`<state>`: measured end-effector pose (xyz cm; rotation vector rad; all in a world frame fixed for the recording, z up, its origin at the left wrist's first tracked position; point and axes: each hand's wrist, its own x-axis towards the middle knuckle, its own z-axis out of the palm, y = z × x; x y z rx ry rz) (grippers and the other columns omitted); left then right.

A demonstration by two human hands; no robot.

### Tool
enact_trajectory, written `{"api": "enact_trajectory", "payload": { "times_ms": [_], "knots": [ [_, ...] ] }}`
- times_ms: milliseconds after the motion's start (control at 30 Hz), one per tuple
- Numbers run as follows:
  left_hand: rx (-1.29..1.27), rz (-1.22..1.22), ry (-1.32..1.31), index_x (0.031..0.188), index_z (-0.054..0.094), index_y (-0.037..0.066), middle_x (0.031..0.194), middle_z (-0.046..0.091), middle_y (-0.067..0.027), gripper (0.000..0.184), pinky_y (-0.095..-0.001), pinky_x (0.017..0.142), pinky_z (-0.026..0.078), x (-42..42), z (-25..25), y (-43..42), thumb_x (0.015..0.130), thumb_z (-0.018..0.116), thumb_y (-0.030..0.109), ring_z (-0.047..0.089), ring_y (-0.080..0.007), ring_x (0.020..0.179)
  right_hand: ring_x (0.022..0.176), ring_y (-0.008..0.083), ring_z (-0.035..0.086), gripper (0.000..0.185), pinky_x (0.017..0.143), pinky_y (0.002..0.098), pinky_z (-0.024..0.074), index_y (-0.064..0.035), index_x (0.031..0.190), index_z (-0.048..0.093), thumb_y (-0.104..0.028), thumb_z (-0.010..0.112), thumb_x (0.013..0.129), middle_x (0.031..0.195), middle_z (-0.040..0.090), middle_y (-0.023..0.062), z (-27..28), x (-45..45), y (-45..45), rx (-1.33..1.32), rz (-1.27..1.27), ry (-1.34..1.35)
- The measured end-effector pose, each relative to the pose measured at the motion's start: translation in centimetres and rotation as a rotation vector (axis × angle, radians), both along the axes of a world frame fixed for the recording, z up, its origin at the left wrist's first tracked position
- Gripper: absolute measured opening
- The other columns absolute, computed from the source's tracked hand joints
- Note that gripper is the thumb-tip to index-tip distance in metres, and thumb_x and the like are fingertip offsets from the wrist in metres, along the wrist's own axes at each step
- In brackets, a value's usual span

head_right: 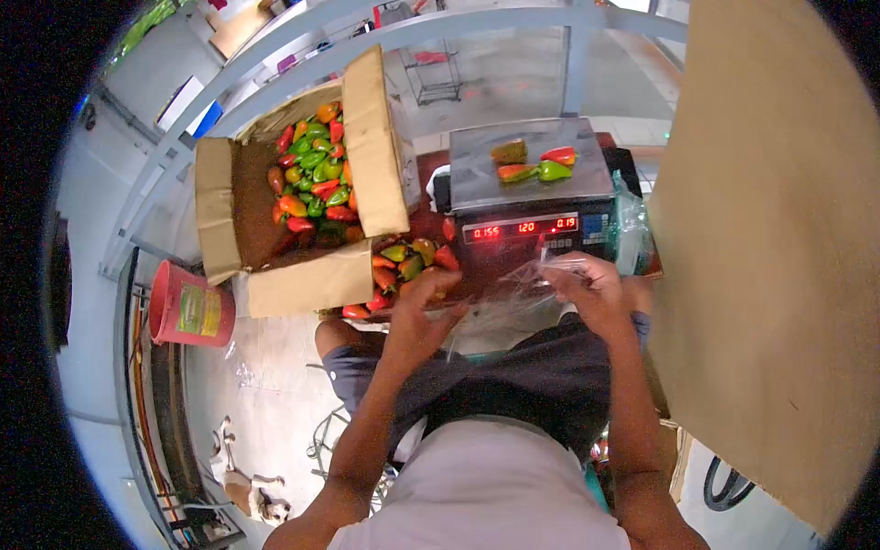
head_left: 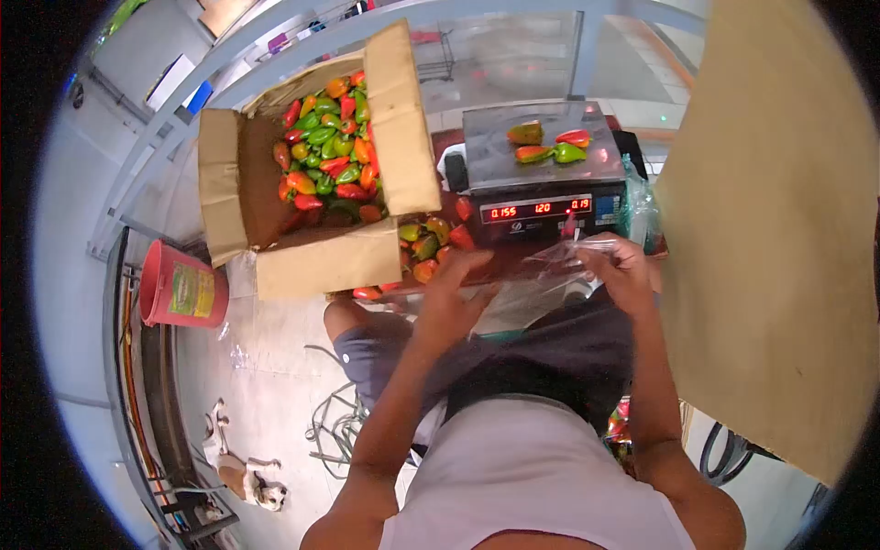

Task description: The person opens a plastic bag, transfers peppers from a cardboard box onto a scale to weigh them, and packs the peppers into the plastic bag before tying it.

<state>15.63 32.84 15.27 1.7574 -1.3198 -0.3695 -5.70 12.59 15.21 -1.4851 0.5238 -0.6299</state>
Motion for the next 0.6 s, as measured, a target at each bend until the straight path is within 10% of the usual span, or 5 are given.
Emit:
{"api": "enact_trajectory", "payload": {
  "times_ms": [167,200,433,600],
  "knots": [
    [-0.307,-0.356,-0.087,0.136,0.054,0.005,0.133,0.057,-0.0152,0.063,-0.0387,0.097,0.048,0.1,8.6,-5.0,0.078,0.08,0.007,0.06,-0.0263,0.116,0.081,0.0085,0.062,0.01,0.071,0.0231,0.0504,-0.0002,0.096,0.069,-0.01,0.07,0.093,0.089,0.067,0.0017,6.0,1.2,0.4,-0.454,0.367,0.144],
    [-0.172,-0.542,0.359,0.12,0.065,0.002,0.118,0.066,-0.0119,0.041,-0.0329,0.088,0.053,0.3,7.9,-5.6,0.082,0.078,0.006,0.064,-0.0177,0.104,0.081,0.0083,0.061,0.009,0.071,0.0232,0.0497,-0.0009,0.097,0.069,-0.01,0.068,0.094,0.088,0.066,0.001,6.2,1.3,0.4,-0.389,0.381,0.071],
    [-0.084,-0.243,0.595,0.093,0.072,-0.001,0.085,0.072,-0.0039,0.007,-0.0249,0.069,0.053,-2.3,5.5,-3.3,0.087,0.075,0.002,0.066,-0.0083,0.076,0.072,0.005,0.054,0.011,0.066,0.0211,0.0451,-0.0048,0.104,0.062,-0.014,0.057,0.102,0.083,0.06,-0.0028,1.3,3.8,2.9,0.208,-0.185,-0.358],
    [-0.157,-0.192,0.64,0.104,0.071,-0.004,0.092,0.073,-0.0074,0.016,-0.0277,0.085,0.054,1.0,6.8,1.4,0.088,0.07,-0.004,0.067,-0.0114,0.084,0.083,0.007,0.057,0.012,0.075,0.0239,0.0474,-0.0023,0.106,0.062,-0.011,0.056,0.101,0.094,0.063,0.0018,4.5,3.4,3.7,-0.275,-0.094,-0.252]
  ]
}}
